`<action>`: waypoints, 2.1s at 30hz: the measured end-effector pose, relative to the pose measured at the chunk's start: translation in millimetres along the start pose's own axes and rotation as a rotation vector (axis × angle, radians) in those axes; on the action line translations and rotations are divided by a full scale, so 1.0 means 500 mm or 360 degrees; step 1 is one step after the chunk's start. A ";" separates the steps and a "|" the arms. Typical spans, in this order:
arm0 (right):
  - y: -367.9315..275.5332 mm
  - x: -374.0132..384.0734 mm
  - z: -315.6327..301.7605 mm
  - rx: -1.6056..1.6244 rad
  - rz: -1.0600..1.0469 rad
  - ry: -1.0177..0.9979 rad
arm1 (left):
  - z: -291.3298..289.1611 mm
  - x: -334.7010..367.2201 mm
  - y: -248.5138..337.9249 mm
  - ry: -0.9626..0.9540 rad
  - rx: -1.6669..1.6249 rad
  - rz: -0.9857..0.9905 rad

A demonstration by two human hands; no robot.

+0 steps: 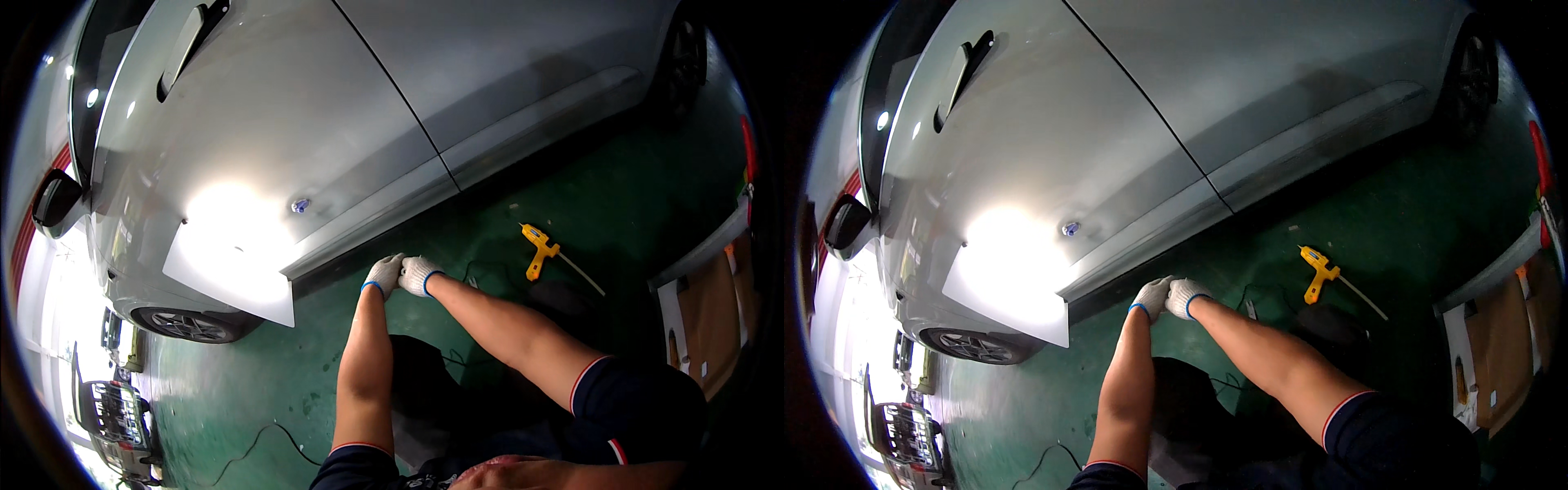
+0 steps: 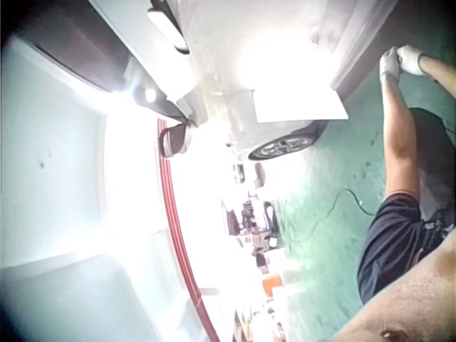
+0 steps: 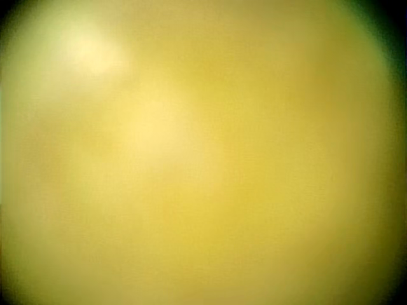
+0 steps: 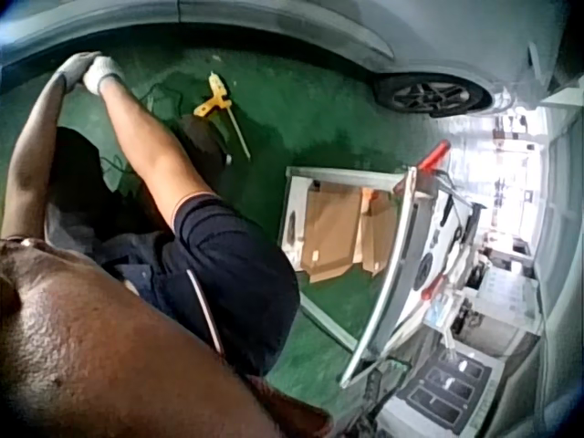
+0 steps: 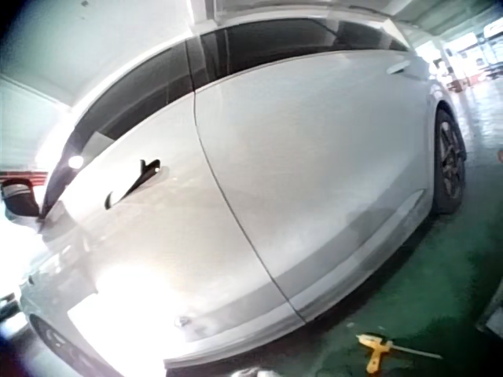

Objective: The person sits on the floor next to a silver car and uses a dent puller tool attached to a suction cup on the car's side panel. They repeatedly tap the puller with a hammer to attempt to remove a dent from the vehicle's body.

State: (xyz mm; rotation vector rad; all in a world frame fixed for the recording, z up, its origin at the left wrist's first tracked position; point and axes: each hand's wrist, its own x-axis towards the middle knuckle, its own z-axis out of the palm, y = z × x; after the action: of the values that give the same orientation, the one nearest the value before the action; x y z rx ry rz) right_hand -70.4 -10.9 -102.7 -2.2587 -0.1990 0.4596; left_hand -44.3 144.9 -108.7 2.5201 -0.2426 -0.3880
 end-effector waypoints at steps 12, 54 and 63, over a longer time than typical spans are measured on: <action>0.029 0.035 0.043 0.0037 -0.0103 -0.0006 | -0.026 0.029 0.007 0.1251 -0.0751 -0.0117; 0.008 0.017 0.034 0.0033 -0.0058 -0.0109 | -0.359 0.073 0.047 0.1313 -0.1997 -0.0152; 0.015 0.022 0.041 0.0030 -0.0096 -0.0097 | -0.338 0.083 0.080 0.1649 -0.1730 -0.0222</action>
State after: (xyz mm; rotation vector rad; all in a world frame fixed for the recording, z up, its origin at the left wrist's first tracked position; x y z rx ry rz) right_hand -68.3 1.3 -123.5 -2.2155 -0.2917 0.4965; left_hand 46.1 188.6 39.0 1.3774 0.4437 0.6099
